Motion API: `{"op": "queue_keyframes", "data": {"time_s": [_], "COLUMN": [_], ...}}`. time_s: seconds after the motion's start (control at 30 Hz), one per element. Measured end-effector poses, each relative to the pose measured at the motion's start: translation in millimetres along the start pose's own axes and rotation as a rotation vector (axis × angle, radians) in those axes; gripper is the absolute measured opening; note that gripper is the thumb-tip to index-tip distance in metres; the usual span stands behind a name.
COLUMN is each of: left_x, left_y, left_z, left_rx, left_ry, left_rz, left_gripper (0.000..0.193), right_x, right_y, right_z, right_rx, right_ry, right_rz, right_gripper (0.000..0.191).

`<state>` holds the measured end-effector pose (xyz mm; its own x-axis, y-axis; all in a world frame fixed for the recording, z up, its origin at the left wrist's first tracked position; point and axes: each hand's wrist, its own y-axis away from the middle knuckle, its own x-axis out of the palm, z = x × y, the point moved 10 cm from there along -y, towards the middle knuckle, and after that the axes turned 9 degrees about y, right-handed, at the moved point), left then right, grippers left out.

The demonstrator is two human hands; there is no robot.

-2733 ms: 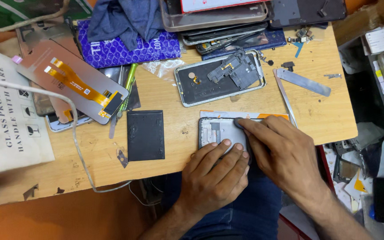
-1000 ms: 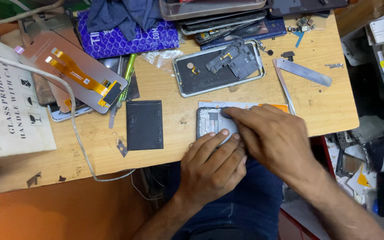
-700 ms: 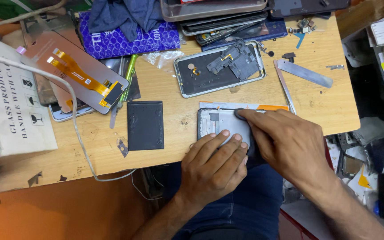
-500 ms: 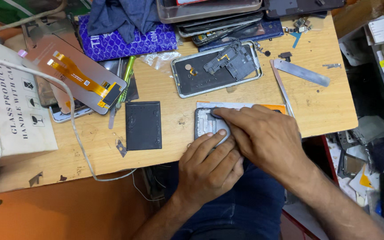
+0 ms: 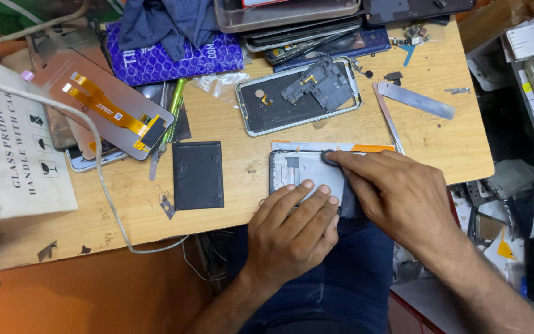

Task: The person cleans a smartphone frame with a cloth, applies adhesive along the edges using a syringe, and uses tweezers to remove residue and adjust components. The work is performed on a cluttered workbench with various phone parts and tools visible.

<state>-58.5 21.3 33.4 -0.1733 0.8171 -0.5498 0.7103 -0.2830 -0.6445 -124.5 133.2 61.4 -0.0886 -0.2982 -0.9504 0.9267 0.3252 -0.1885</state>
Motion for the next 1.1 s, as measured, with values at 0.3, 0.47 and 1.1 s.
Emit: {"op": "queue_keyframes", "data": {"time_s": [0.3,0.47,1.1], "left_x": [0.4,-2.2,-1.7], "left_y": [0.9,1.9,-1.1], "left_z": [0.9,0.7,-1.2], "left_rx": [0.000,0.008,-0.004], "left_ry": [-0.006,-0.013,-0.006], "left_rz": [0.011,-0.015,-0.008], "left_gripper": [0.018,0.021,0.018], "right_x": [5.1,8.4,5.2], "right_y": [-10.2,-6.2,-11.8], "right_z": [20.3,13.1,9.5], "right_rx": [-0.100,-0.083,-0.038], "right_ry": [-0.015,-0.010,-0.037], "right_rz": [0.002,-0.002,0.074], "right_gripper": [0.027,0.024,0.028]}}
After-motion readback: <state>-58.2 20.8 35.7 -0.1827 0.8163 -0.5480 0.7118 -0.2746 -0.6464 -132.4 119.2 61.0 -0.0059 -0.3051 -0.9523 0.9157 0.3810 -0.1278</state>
